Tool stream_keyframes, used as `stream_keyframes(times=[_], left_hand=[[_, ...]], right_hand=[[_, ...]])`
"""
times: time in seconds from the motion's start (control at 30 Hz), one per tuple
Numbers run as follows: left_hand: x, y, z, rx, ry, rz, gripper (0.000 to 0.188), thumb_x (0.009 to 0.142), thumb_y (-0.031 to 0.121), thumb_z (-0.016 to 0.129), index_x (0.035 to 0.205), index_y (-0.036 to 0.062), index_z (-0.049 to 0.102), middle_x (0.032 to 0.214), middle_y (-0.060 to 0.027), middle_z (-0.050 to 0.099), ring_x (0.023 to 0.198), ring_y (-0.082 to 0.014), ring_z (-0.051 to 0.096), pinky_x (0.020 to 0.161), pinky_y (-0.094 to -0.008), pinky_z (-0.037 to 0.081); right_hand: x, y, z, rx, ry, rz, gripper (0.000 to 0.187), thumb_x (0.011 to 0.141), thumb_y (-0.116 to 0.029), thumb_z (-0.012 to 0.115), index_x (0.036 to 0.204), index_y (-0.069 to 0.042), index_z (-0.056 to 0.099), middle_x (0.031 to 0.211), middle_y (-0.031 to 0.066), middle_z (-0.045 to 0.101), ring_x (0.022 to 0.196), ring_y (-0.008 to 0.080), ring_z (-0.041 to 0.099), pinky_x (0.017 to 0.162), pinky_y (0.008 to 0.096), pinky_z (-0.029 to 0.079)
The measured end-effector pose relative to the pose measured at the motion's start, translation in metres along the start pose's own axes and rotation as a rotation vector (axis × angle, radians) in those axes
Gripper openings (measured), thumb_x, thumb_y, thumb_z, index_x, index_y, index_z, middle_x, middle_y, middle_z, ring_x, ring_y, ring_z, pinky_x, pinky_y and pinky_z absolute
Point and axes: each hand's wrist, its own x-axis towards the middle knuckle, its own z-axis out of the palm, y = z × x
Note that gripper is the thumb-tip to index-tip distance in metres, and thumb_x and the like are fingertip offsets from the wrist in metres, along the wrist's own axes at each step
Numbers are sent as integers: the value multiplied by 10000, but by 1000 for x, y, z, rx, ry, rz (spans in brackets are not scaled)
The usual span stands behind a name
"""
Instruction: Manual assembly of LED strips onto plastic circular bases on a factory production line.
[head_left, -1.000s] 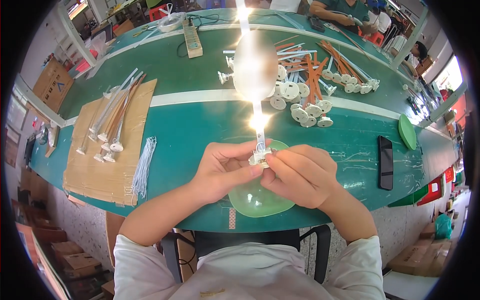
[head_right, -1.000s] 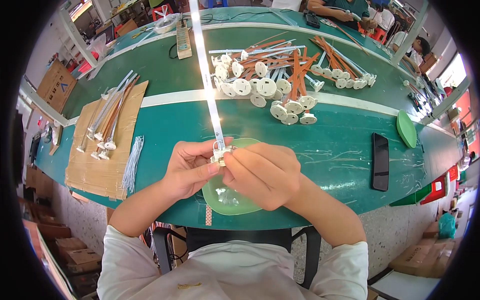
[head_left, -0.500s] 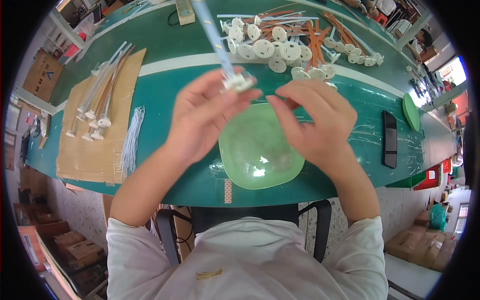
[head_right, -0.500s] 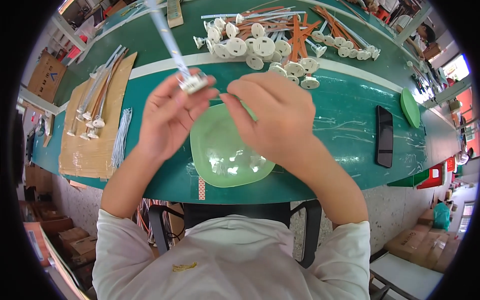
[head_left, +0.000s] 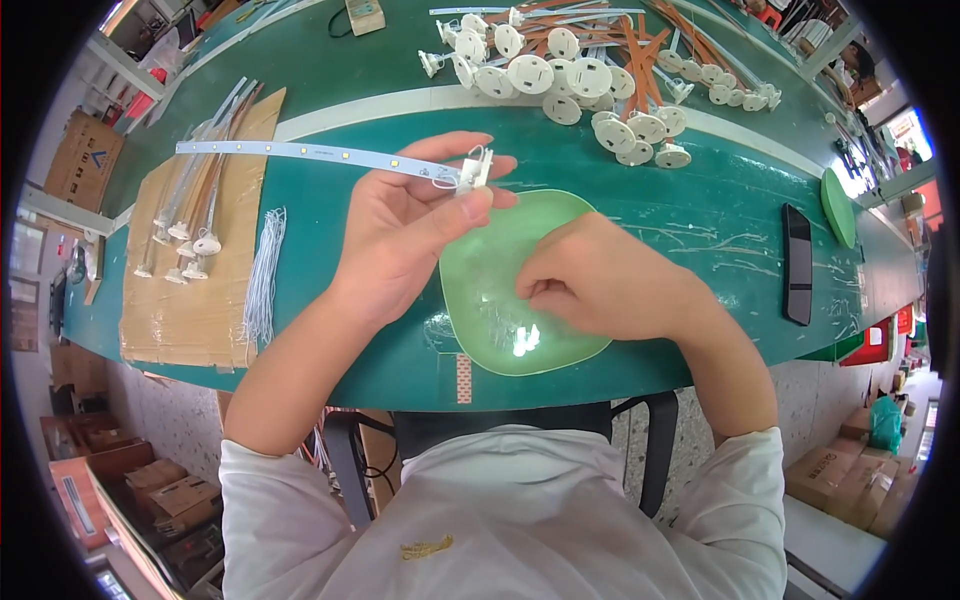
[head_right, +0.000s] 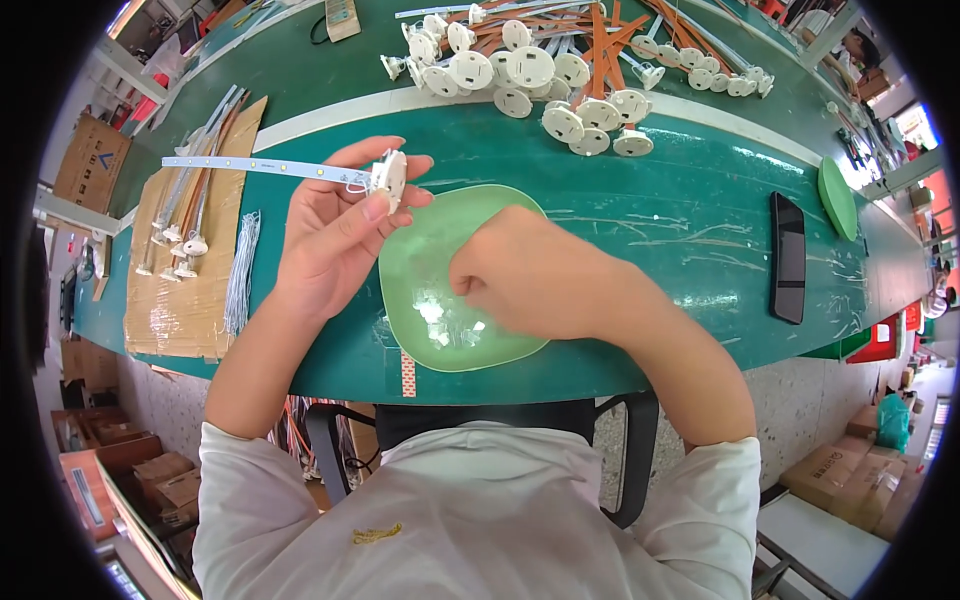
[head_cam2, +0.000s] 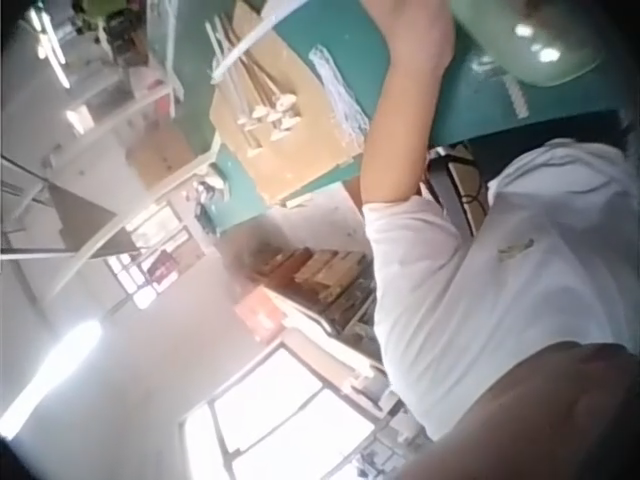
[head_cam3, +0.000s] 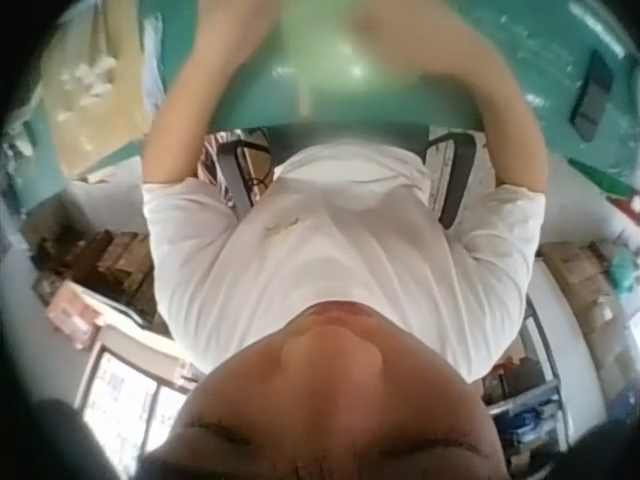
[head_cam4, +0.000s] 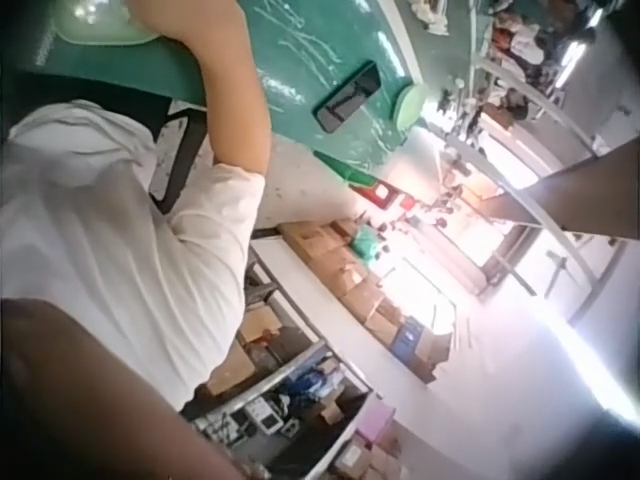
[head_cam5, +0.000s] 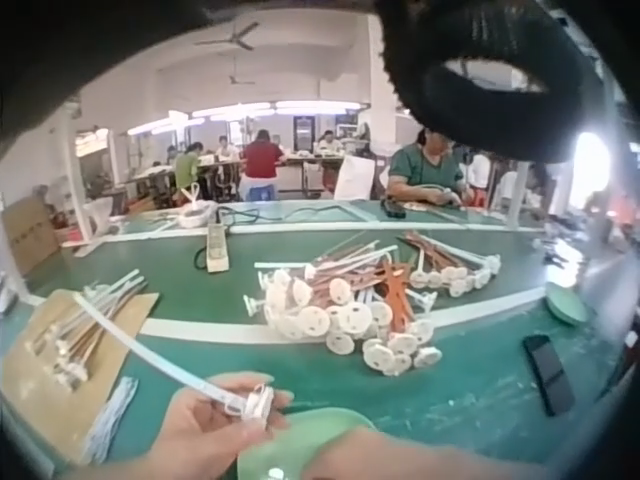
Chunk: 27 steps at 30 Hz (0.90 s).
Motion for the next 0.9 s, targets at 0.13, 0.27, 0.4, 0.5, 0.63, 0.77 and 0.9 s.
stream_keyframes(times=[0.13, 0.27, 0.4, 0.5, 0.63, 0.77, 0.9], left_hand=[[0, 4, 0, -133, -4, 56, 504, 870, 53, 706, 1334, -18, 521, 1264, -210, 611, 1073, -257, 653, 902, -345, 509], [-1, 6, -4, -140, -28, 19, 506, 868, 43, 702, 1335, -22, 518, 1271, -212, 607, 1085, -270, 649, 920, -357, 508], [-3, 2, 4, -185, -35, 32, 512, 863, 14, 695, 1342, -16, 516, 1313, -191, 584, 1153, -272, 610, 980, -384, 484], [-6, 0, 6, -210, 4, 65, 517, 855, -11, 693, 1342, -14, 519, 1342, -178, 566, 1198, -272, 579, 1015, -400, 467], [-8, 1, 3, -247, -49, 3, 521, 841, -34, 695, 1334, -15, 529, 1356, -185, 553, 1184, -271, 583, 1034, -415, 465], [-9, 3, 9, -207, -81, -8, 522, 836, -29, 702, 1331, -10, 537, 1339, -200, 565, 1160, -259, 600, 1008, -391, 484], [-10, 2, 4, -94, -90, 13, 518, 820, -25, 720, 1311, -15, 557, 1256, -213, 620, 1184, -266, 601, 982, -361, 496]], right_hand=[[-2, -3, -19, 92, 85, -4, 54, 754, -23, 687, 806, -8, 688, 721, 121, 655, 664, 260, 641, 612, 336, 506], [-2, 2, -21, 190, 176, 9, 58, 785, -36, 707, 841, -22, 699, 756, 85, 667, 641, 196, 628, 587, 299, 498], [-1, -4, -22, 329, 342, -29, 42, 842, -18, 685, 876, 3, 697, 853, 54, 683, 680, 133, 632, 603, 250, 508], [0, -18, -22, 559, 423, 88, 54, 873, -9, 664, 909, 23, 689, 879, 54, 683, 715, 113, 640, 621, 232, 520], [2, -11, -15, 787, 481, 134, 88, 905, -24, 645, 968, 32, 673, 869, 60, 680, 730, 92, 642, 640, 224, 531], [2, -13, -15, 764, 497, 185, 97, 916, -24, 633, 993, 30, 653, 867, 66, 681, 732, 91, 643, 646, 224, 530], [3, -11, -10, 638, 558, 135, 101, 920, -6, 618, 1017, 20, 624, 875, 67, 684, 738, 89, 644, 647, 222, 533]])
